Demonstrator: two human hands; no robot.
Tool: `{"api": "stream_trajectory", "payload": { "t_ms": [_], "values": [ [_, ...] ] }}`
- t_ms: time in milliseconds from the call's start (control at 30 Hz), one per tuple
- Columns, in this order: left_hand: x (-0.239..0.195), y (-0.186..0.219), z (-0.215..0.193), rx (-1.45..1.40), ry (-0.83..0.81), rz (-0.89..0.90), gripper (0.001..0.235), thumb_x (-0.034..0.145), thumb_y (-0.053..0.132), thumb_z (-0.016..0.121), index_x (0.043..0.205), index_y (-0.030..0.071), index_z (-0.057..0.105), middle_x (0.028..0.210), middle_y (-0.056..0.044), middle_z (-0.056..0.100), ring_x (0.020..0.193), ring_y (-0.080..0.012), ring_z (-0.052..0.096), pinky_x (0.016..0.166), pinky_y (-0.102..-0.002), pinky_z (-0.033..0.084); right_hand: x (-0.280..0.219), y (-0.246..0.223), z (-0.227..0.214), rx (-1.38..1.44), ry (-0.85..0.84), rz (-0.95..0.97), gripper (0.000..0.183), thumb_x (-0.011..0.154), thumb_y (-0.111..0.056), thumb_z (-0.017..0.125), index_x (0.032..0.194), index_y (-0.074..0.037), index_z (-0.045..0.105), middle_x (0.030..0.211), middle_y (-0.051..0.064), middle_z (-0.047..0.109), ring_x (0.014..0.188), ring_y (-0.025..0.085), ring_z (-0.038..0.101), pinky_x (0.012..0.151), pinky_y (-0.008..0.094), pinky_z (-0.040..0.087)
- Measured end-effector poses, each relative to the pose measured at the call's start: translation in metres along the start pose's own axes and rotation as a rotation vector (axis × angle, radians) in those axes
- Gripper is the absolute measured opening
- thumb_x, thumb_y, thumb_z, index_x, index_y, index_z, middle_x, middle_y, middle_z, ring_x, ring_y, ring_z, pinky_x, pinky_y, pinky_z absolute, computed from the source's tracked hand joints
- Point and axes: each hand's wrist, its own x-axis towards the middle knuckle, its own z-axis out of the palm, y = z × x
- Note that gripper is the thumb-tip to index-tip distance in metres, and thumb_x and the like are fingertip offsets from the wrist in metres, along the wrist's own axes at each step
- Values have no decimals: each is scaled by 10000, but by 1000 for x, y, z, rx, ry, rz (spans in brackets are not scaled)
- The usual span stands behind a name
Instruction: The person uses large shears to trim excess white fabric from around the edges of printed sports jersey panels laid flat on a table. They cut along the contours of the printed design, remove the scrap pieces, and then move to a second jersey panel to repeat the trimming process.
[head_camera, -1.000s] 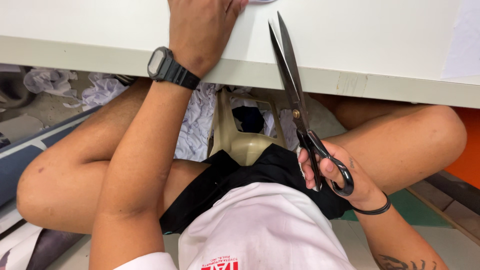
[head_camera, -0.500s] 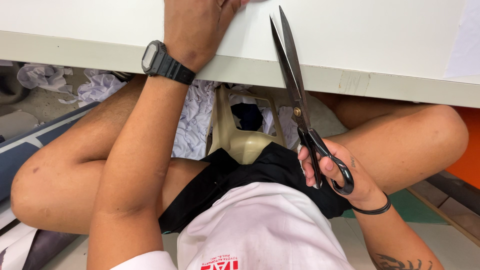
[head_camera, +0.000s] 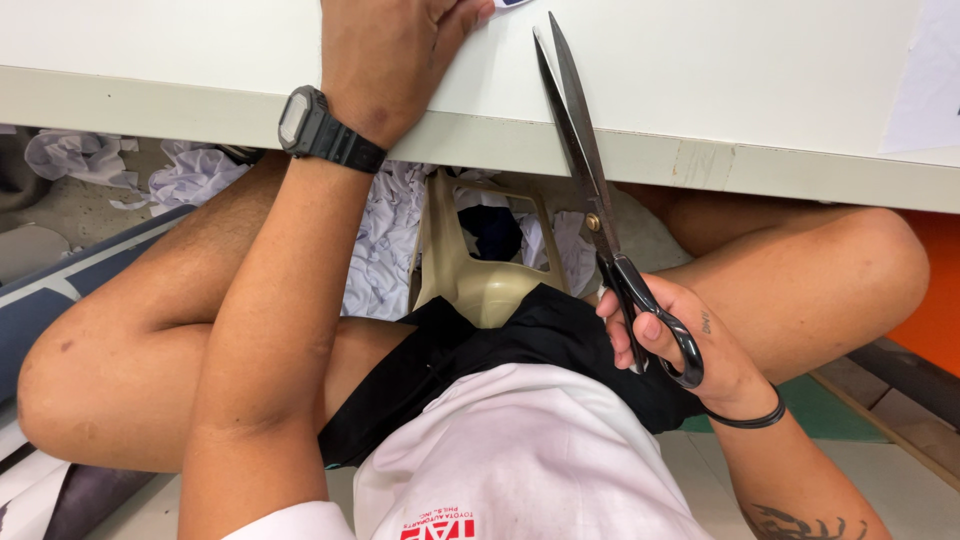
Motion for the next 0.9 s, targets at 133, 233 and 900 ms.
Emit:
{"api": "stream_trajectory", "payload": {
  "t_ms": [133, 233, 900],
  "values": [
    [-2, 16, -17, 56, 58, 2, 139, 1040, 270, 776, 1087, 147, 733, 994, -20, 696, 901, -220, 618, 815, -449, 431, -3, -11, -2, -113, 21, -5, 613, 911, -573, 671, 1106, 7, 623, 793, 54, 614, 710, 140, 609, 643, 266, 502],
    [-13, 30, -28, 33, 133, 14, 208, 966, 181, 788, 1156, 158, 706, 1225, -78, 604, 1127, -273, 542, 940, -494, 359, -5, -18, -2, -112, 45, -7, 609, 913, -564, 678, 1110, 10, 621, 780, 56, 608, 704, 142, 603, 638, 270, 502],
    [-23, 40, -18, -1, 102, -41, 245, 969, 208, 801, 1187, 138, 714, 1290, -24, 562, 1302, -228, 492, 1202, -528, 274, 31, -34, 22, -264, 150, -3, 617, 872, -603, 701, 1036, -14, 616, 727, 15, 575, 652, 112, 591, 582, 251, 496]
  ]
}}
